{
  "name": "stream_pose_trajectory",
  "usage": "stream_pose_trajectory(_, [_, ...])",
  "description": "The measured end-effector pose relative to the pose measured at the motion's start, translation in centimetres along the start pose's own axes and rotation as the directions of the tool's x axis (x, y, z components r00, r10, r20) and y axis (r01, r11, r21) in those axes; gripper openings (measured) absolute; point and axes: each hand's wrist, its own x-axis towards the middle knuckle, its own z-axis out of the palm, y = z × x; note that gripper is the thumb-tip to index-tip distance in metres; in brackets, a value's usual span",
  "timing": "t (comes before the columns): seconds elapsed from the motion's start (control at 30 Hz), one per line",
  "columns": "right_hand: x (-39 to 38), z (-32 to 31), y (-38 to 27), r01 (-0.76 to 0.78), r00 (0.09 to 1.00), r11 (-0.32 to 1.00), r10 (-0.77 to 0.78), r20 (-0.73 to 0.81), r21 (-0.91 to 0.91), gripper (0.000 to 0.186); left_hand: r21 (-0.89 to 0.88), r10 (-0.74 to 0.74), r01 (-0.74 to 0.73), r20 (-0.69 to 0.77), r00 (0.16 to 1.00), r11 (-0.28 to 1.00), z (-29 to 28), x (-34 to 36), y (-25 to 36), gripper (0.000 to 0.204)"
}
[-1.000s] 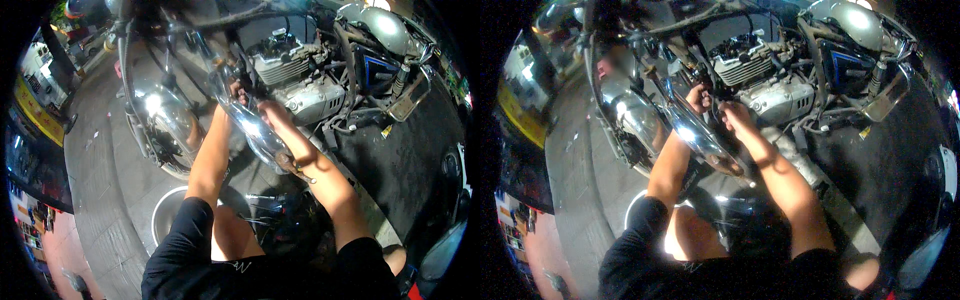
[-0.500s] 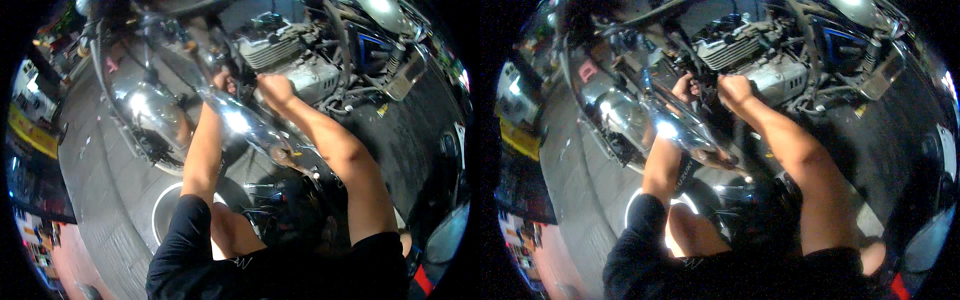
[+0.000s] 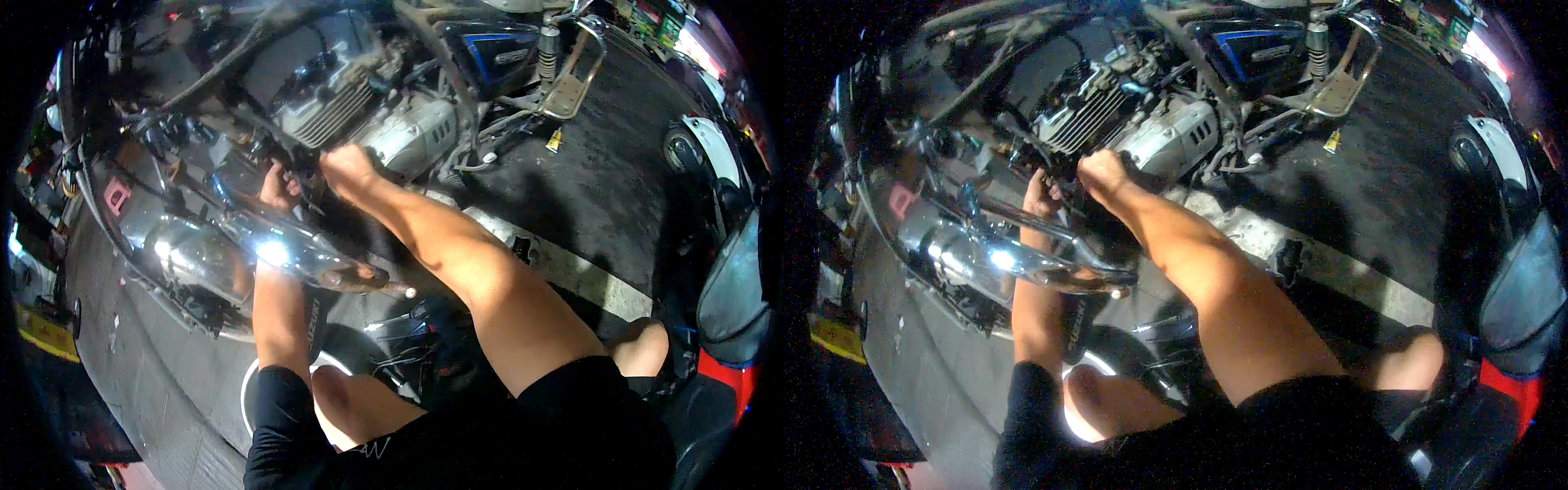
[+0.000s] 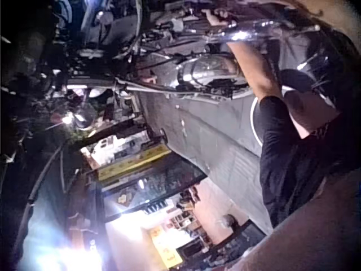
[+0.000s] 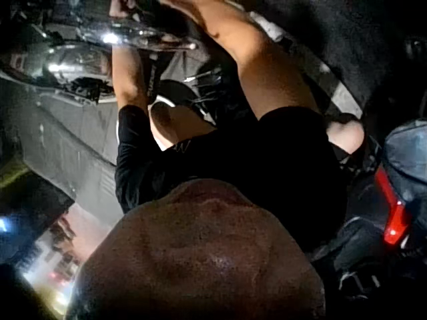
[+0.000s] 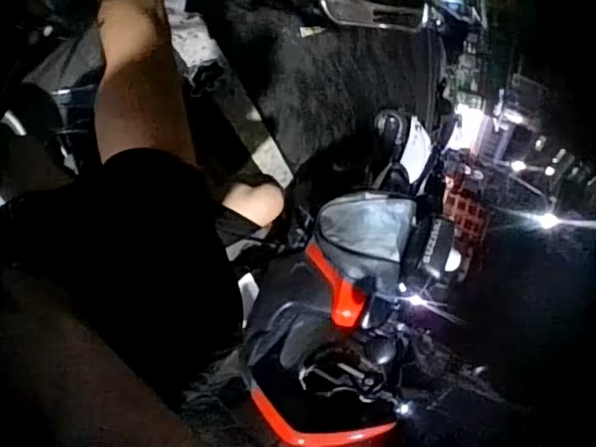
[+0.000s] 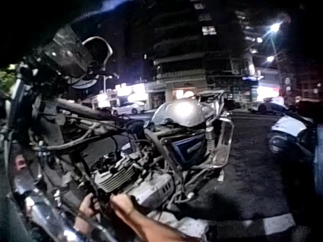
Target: The person works on the engine area of a motorcycle on a sidewalk at night, using an impact driver to loosen components, removing a metal frame piece, and then using a wrench on the engine side.
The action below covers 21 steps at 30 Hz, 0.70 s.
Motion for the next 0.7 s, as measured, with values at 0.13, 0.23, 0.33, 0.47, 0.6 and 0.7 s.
stream_pose_trajectory(0.13, [-0.6,-1.6,-0.9,0.016,0.987,0.997,-0.005,0.162,-0.072,0.006,0.149,0.032,-0.028,-0.024,0.999,0.988,1.5,-1.2,0.4,0.031])
stream_pose_trajectory(0.23, [-2.3,-1.6,0.7,-0.06,0.984,0.997,0.067,0.165,-0.046,0.007,0.138,0.021,-0.011,-0.075,0.997,0.99,4.2,-1.5,-2.2,0.023])
stream_pose_trajectory(0.33, [-0.2,-2.7,-1.0,0.055,0.998,0.998,-0.056,0.019,0.039,0.008,0.097,0.056,-0.037,-0.199,0.978,0.995,1.1,-0.4,0.8,0.021])
stream_pose_trajectory(0.47, [0.4,-0.2,-0.4,-0.235,0.955,0.971,0.239,0.176,-0.044,0.008,0.155,-0.003,0.019,-0.101,0.995,0.988,1.2,0.9,-0.6,0.033])
stream_pose_trajectory(0.6, [0.2,-0.6,-0.7,-0.131,0.982,0.991,0.131,0.137,-0.009,0.007,0.084,0.013,-0.008,-0.058,0.998,0.996,0.6,-0.1,0.1,0.034])
stream_pose_trajectory(0.7, [0.2,-1.0,-0.6,-0.149,0.981,0.988,0.154,0.118,-0.044,0.009,0.116,0.007,0.012,-0.16,0.987,0.993,1.5,0.3,0.0,0.035])
